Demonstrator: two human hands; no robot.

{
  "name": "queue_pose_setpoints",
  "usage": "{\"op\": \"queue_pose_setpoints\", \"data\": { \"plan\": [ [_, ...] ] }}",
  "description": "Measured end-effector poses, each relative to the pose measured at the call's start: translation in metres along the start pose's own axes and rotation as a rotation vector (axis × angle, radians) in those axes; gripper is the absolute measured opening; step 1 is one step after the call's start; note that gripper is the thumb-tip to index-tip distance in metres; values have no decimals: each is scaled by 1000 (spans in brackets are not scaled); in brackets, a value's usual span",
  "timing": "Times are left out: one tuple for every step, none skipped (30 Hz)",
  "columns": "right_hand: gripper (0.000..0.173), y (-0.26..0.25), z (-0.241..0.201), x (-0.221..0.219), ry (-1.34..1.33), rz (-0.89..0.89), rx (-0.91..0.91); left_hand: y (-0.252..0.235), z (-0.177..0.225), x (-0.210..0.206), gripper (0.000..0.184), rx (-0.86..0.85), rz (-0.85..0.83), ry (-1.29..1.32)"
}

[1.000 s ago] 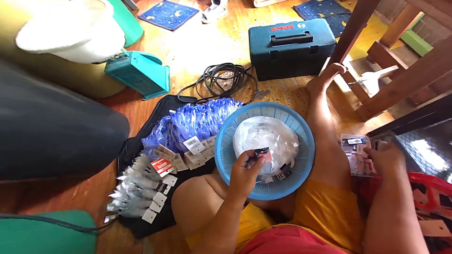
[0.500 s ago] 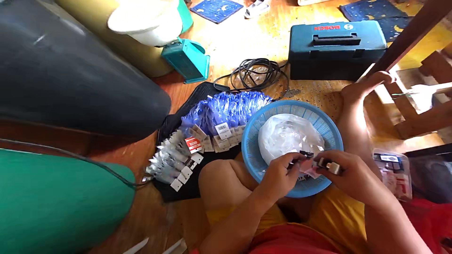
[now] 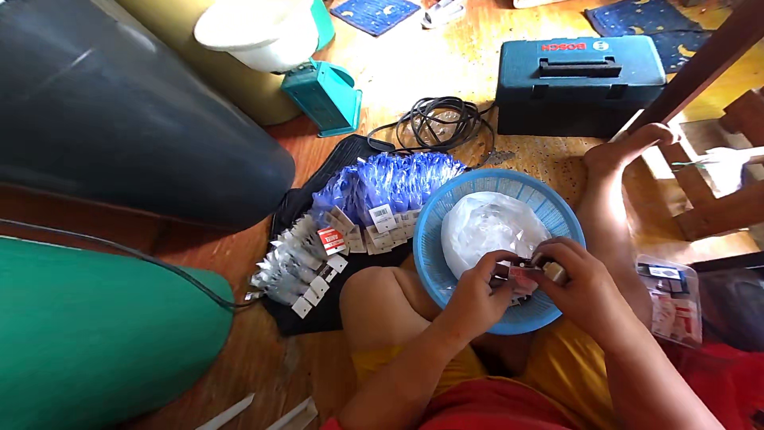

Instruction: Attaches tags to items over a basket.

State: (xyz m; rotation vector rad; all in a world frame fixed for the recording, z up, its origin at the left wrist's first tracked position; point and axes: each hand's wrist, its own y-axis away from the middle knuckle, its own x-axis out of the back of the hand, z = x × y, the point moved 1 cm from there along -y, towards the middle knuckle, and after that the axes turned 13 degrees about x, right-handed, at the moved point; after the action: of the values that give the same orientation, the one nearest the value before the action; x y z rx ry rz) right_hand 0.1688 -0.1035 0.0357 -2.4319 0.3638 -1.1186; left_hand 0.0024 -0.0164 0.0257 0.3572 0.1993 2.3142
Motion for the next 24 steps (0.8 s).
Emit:
{"op": "queue_pose_setpoints", "data": {
  "plan": [
    [22, 2, 1, 2, -30, 22, -76, -1, 0, 1, 43, 4, 13, 5],
    [26, 4, 2, 3, -67, 20, -164, -1, -1, 2, 45, 9, 26, 5],
    [29, 5, 3, 5, -123, -4, -261, -2, -1, 3, 46, 17, 32, 9],
    [33, 6, 3, 5, -186, -30, -345, -2, -1, 3, 47, 25, 34, 9],
    [36, 7, 4, 4, -254, -42, -415, -2, -1, 4, 47, 31, 31, 9],
    [38, 8, 5, 2, -311, -46, -477, -3, -1, 4, 47, 33, 27, 11],
    [39, 9, 5, 0, -363, -45, -531, -3, -2, 4, 46, 32, 23, 13],
    [39, 9, 6, -2, -402, -40, -571, -3, -2, 4, 46, 30, 21, 17],
    [39, 10, 7, -5, -437, -31, -599, -3, -2, 4, 46, 28, 20, 18],
    [38, 10, 8, -7, -472, -15, -615, -3, -2, 4, 46, 29, 19, 18],
    [37, 11, 9, -8, -502, -1, -622, -3, -2, 4, 46, 34, 18, 19],
    [36, 11, 10, -9, -527, 12, -625, -3, -1, 4, 46, 41, 18, 14],
    [36, 11, 10, -9, -549, 22, -629, -3, -1, 4, 47, 49, 16, 8],
    [36, 10, 10, -9, -566, 28, -632, -3, 0, 4, 47, 55, 16, 3],
    [36, 11, 10, -10, -584, 37, -634, -3, 0, 4, 48, 57, 15, 0],
    [36, 11, 11, -10, -595, 41, -633, -3, 0, 4, 48, 59, 13, 1],
    [36, 12, 11, -10, -601, 42, -630, -3, -1, 4, 48, 62, 10, 3],
    [36, 12, 11, -10, -605, 42, -627, -3, -1, 5, 48, 62, 8, 2],
    [36, 13, 12, -10, -611, 42, -624, -3, -1, 5, 47, 63, 3, 1],
    [36, 13, 13, -10, -621, 42, -623, -3, -1, 5, 47, 61, 0, 0],
    [36, 13, 13, -10, -631, 43, -624, -3, -1, 5, 47, 58, -3, -1],
    [36, 13, 13, -10, -640, 45, -628, -3, -1, 4, 47, 55, -4, -2],
    [37, 13, 13, -10, -649, 46, -634, -3, -1, 5, 46, 52, -9, -4],
    [37, 13, 14, -10, -657, 47, -640, -3, -1, 5, 46, 51, -12, -5]
  ]
}}
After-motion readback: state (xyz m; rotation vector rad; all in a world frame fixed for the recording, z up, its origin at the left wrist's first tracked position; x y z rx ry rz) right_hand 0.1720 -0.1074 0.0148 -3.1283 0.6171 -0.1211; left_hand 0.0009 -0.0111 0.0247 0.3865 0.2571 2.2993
